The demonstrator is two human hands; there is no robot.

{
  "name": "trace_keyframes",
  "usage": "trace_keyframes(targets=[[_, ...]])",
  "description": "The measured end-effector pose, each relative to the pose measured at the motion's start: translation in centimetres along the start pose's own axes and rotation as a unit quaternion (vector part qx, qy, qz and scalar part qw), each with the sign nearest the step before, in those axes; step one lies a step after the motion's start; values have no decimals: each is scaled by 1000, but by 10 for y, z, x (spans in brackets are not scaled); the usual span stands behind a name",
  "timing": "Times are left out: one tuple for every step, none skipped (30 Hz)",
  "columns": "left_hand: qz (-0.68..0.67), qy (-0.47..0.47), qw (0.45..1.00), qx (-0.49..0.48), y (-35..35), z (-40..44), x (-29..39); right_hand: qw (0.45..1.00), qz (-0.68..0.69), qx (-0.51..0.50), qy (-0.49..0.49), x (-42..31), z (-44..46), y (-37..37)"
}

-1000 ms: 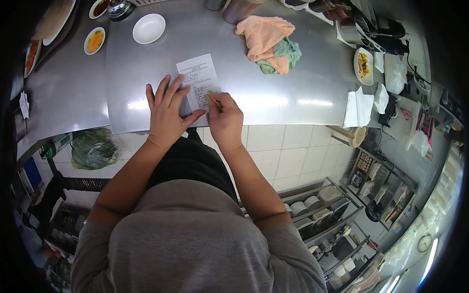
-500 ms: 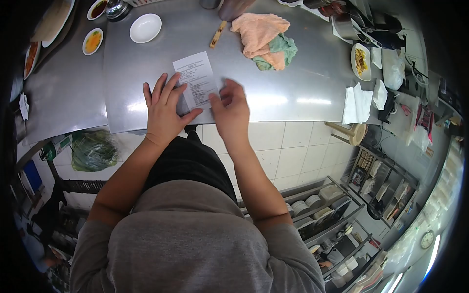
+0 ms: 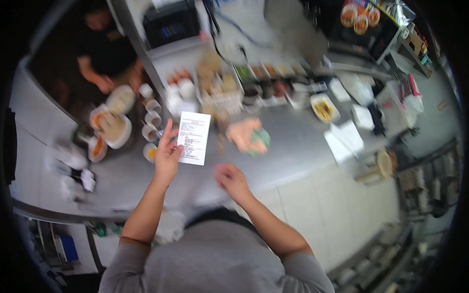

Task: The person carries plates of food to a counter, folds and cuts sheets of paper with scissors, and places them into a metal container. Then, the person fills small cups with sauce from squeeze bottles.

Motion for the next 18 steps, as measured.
trace_keyframes(targets=[[117, 124, 984, 52, -28, 19, 53, 1000, -8, -12, -27, -11, 3, 0], [228, 240, 937, 113, -54, 27, 110, 999, -4, -5, -35, -21, 6, 1], [265, 319, 890, 191, -79, 32, 173, 998, 0, 2, -55, -29, 9, 1], [299, 454, 797, 262, -105, 31, 230, 998, 12, 0, -68, -36, 9, 3], [225, 513, 776, 289, -137, 39, 275, 997, 7, -1, -75, -44, 11, 6], [212, 540, 743, 334, -160, 38, 324, 997, 0, 6, -77, -50, 12, 8], [188, 553, 735, 345, -184, 44, 366, 997, 8, -6, -81, -54, 13, 13], [172, 555, 715, 389, -215, 59, 401, 996, 14, -14, -85, -56, 14, 16], [155, 519, 725, 425, -247, 74, 433, 996, 20, -18, -84, -57, 14, 18], [138, 479, 735, 460, -277, 86, 461, 997, 19, -18, -78, -59, 14, 19], [92, 433, 776, 449, -303, 103, 480, 997, 18, -19, -71, -59, 14, 19], [49, 382, 814, 434, -329, 123, 495, 998, 17, -20, -61, -59, 13, 19], [42, 351, 833, 425, -355, 143, 510, 998, 20, -3, -56, -60, 12, 16], [36, 320, 851, 414, -380, 166, 522, 998, 25, 14, -51, -60, 11, 10], [31, 288, 869, 402, -380, 173, 528, 998, 30, 32, -45, -60, 11, 6], [52, 296, 860, 412, -380, 175, 534, 997, 41, 46, -49, -60, 11, 2], [73, 302, 851, 424, -383, 175, 538, 996, 49, 60, -51, -60, 11, -1], [92, 307, 841, 436, -384, 172, 538, 994, 56, 74, -54, -61, 11, -3]])
Point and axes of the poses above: each hand's wrist, its own z-axis towards the middle knuckle, its own y-axis out of the palm, x = y × z, the point moved 7 cm from there along z, towards the middle knuckle, and after that the axes turned 8 degrees about -y, right-handed, at the moved point
